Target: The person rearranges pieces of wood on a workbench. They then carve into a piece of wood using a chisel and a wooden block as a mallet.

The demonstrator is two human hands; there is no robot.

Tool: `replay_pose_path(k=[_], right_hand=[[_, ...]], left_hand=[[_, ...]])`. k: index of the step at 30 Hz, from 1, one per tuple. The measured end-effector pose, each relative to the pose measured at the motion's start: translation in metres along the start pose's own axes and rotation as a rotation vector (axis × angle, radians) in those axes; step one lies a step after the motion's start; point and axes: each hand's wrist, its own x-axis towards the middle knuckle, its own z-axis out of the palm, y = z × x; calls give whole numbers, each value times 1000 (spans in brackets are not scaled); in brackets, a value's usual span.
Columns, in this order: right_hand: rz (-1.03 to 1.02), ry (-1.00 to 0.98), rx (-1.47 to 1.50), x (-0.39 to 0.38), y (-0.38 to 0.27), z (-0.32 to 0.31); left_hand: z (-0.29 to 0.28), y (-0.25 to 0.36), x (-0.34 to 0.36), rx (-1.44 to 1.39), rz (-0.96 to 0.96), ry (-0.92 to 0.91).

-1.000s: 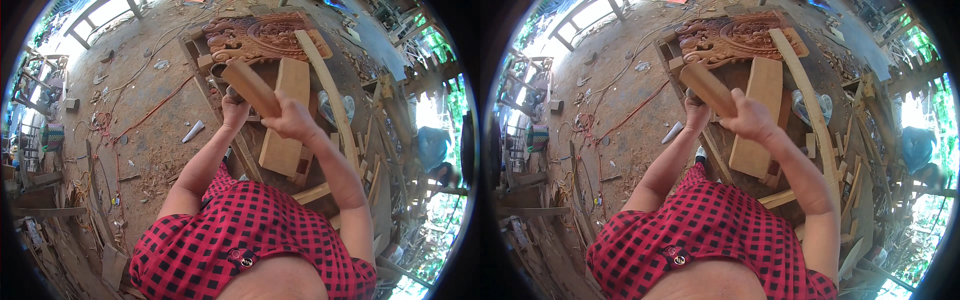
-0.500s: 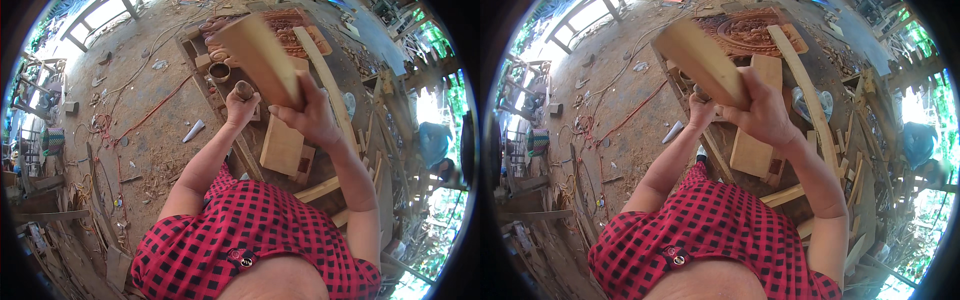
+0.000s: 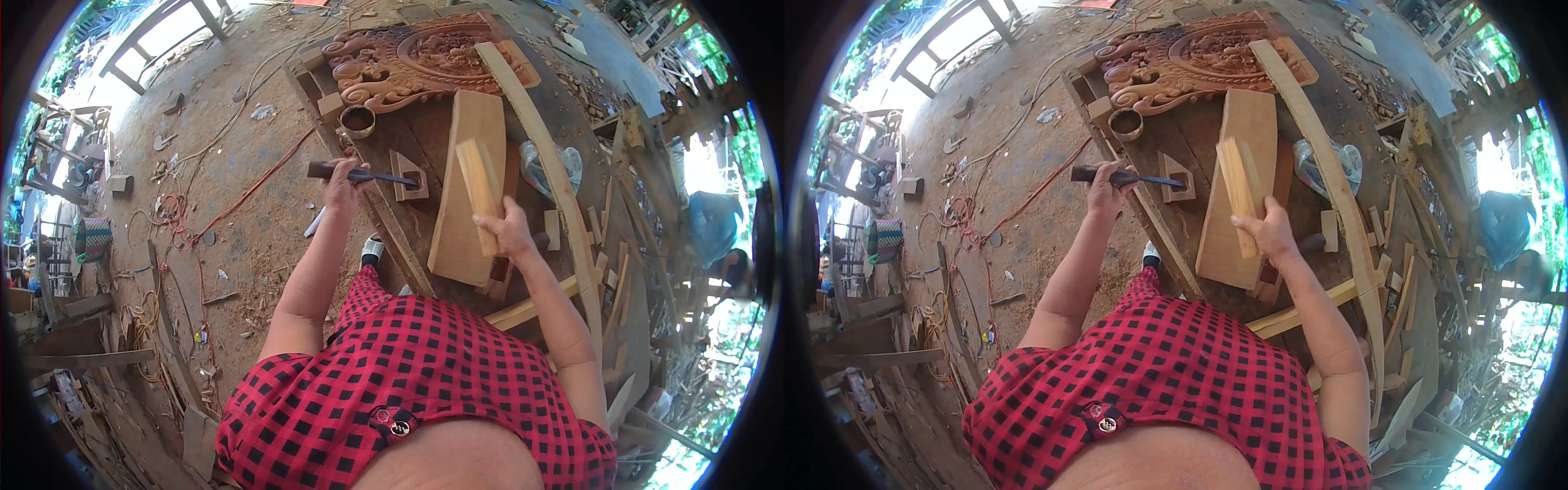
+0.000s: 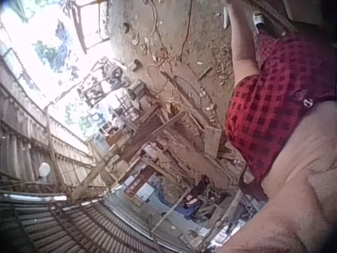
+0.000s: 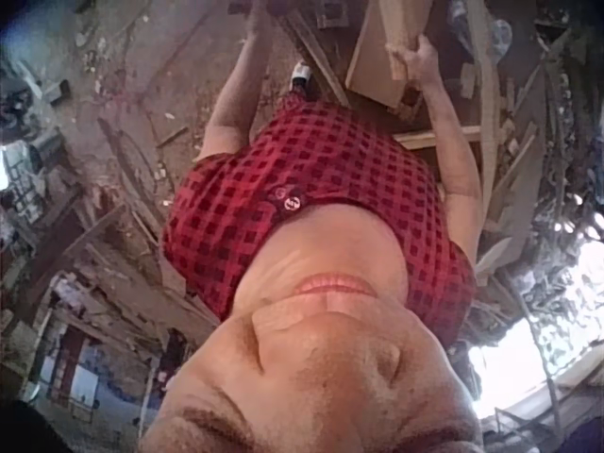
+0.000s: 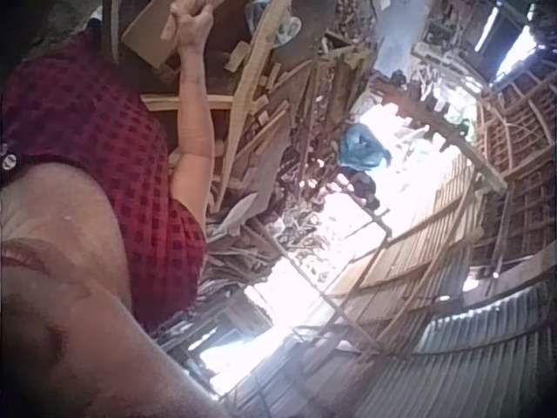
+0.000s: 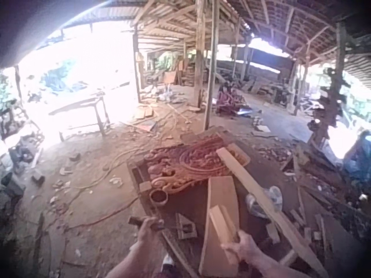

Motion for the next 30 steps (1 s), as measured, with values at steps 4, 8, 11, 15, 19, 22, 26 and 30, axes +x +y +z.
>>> replay_pose_path(k=[4, 8, 11, 15, 19, 22, 26, 30], right_hand=[[241, -14, 102, -18, 37, 11], [256, 2, 188, -38, 44, 12], [270, 36, 236, -46, 46, 6], [337, 89, 262, -56, 46, -3], [309, 113, 308, -69, 49, -2], [320, 124, 309, -77, 52, -2], [310, 112, 277, -79, 52, -4], [166, 75, 84, -65, 26, -13]], left_hand=[[5, 5, -1, -77, -198, 178], [46, 28, -31, 174, 153, 5], [64, 35, -38, 373, 263, -156], [81, 25, -48, 479, 340, -264], [86, 8, -50, 493, 409, -291], [87, 3, -49, 482, 387, -309], [89, 3, -51, 490, 412, -329], [102, 4, -64, 522, 405, -371]])
